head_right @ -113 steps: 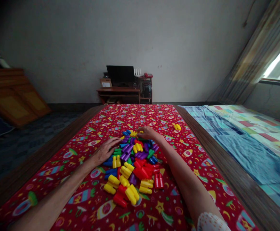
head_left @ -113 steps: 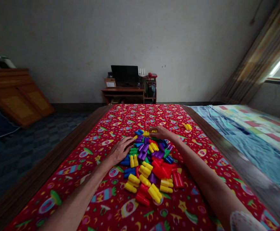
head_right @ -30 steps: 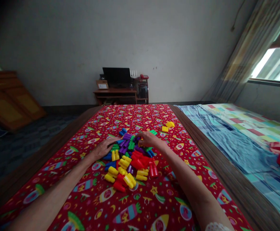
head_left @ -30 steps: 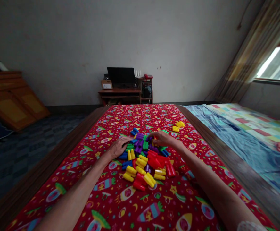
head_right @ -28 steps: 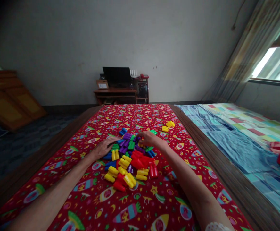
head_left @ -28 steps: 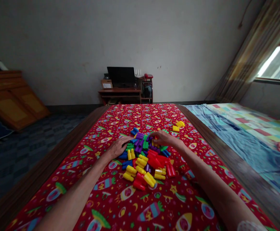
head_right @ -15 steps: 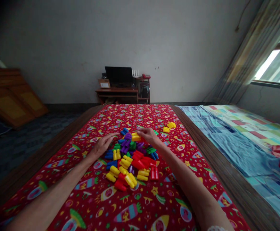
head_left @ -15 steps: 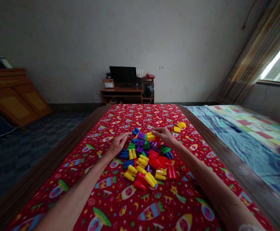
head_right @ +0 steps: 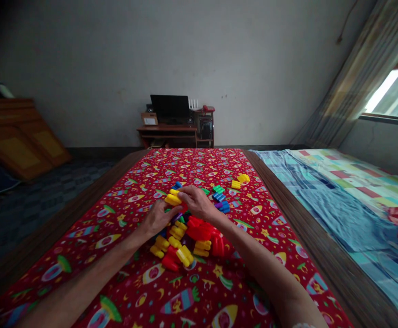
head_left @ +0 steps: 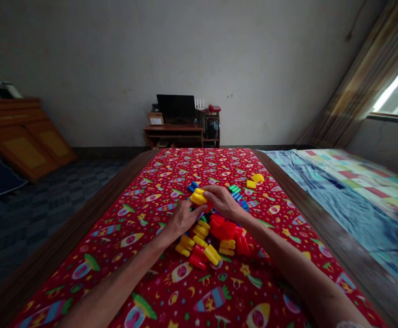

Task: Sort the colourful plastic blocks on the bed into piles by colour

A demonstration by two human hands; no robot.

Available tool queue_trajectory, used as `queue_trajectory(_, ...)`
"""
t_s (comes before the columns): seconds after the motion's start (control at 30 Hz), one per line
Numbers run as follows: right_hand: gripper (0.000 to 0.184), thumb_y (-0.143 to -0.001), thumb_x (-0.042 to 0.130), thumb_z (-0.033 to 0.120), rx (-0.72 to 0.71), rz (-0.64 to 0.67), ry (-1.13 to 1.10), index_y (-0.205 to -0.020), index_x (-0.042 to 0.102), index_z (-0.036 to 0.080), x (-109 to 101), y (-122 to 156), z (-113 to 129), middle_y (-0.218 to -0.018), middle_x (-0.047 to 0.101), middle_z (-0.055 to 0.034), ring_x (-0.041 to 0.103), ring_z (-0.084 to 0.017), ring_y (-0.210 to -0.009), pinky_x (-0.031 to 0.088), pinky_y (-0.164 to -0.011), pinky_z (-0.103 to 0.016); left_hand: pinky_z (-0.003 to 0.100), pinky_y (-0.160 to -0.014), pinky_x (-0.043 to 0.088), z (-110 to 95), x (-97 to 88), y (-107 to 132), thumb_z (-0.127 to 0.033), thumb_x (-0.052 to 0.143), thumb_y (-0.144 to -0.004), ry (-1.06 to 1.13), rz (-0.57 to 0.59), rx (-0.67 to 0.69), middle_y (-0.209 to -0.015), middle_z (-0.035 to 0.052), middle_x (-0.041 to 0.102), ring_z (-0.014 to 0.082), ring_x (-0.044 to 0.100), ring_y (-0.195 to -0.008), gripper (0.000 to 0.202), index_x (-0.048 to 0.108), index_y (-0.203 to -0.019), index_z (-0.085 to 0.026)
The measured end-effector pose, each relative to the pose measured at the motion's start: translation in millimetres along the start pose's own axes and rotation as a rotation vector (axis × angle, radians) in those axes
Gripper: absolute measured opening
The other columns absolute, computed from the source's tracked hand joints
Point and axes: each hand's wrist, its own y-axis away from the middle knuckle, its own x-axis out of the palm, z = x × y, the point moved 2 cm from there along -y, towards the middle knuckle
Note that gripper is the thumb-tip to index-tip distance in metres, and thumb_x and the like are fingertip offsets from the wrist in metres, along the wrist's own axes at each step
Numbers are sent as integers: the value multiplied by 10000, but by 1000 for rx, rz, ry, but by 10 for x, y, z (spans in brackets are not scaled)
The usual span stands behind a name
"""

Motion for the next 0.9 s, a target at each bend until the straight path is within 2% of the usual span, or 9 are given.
queue_trajectory(0.07, 372, -892, 480, 481, 9, 43, 1, -881, 687, 172, -51, -11, -47, -800, 647, -18, 567, -156, -755, 425, -710, -253, 268, -566, 468, -35, -44, -13, -586, 580, -820, -69, -7, 63, -586, 46, 648, 206, 641, -628, 451, 637, -662, -167)
queue_trajectory(0.13, 391, -893, 470, 490, 23, 13, -44, -869, 676, 159, -62, -13, -107, -750, 621, -9, 535, -139, -695, 411, -663, -244, 266, -597, 469, -95, -87, -29, -550, 602, -819, -126, -13, 115, -610, 49, 652, 207, 648, -663, 400, 619, -661, -183)
queue_trajectory(0.27, 411, -875, 500, 532, 18, -71, -153, -859, 674, 160, 16, 36, -135, -738, 611, -13, 528, -146, -708, 413, -652, -249, 255, -581, 450, -226, -165, -45, -490, 627, -816, -166, 47, 75, -569, 27, 614, 204, 646, -650, 344, 604, -647, -191)
queue_trajectory(0.4, 432, -840, 553, 586, 32, -117, -313, -871, 689, 177, 96, 86, -11, -793, 640, -27, 563, -175, -792, 448, -705, -268, 256, -547, 425, -315, -153, -19, -436, 595, -847, -86, 191, 47, -617, 11, 636, 189, 630, -602, 287, 652, -737, -177)
queue_trajectory(0.53, 483, -820, 550, 645, 3, -236, -501, -875, 682, 185, 39, 17, 166, -767, 622, -20, 553, -155, -739, 460, -673, -256, 268, -617, 451, -314, -21, 36, -358, 593, -837, -144, 158, 144, -685, 25, 647, 183, 620, -666, 230, 635, -715, -167)
queue_trajectory(0.63, 493, -840, 507, 648, -49, -377, -471, -914, 680, 192, -206, -95, 207, -783, 626, -18, 552, -139, -716, 467, -679, -252, 274, -695, 482, -277, 10, 29, -358, 571, -856, -109, 104, 247, -759, 33, 655, 171, 617, -730, 227, 641, -757, -166)
queue_trajectory(0.73, 446, -799, 574, 588, -20, -455, -167, -868, 705, 167, -626, -169, 47, -732, 632, -18, 559, -147, -697, 448, -664, -255, 307, -821, 501, -178, -73, -58, -416, 575, -863, -63, 68, 282, -901, 56, 687, 193, 639, -867, 255, 673, -823, -184)
queue_trajectory(0.8, 423, -813, 540, 524, 86, -533, 82, -790, 716, 141, -961, -148, -167, -648, 604, -16, 544, -149, -635, 414, -613, -254, 330, -900, 490, -53, -136, -145, -445, 578, -856, -46, 61, 289, -967, 74, 695, 211, 638, -951, 277, 681, -814, -191)
queue_trajectory(0.9, 376, -835, 463, 351, 355, -588, 473, -718, 730, 114, -1409, 5, -518, -585, 586, -39, 570, -179, -629, 382, -593, -264, 338, -913, 493, 235, -206, -295, -439, 483, -893, -30, -29, 213, -1011, 92, 700, 215, 633, -1000, 324, 685, -874, -187)
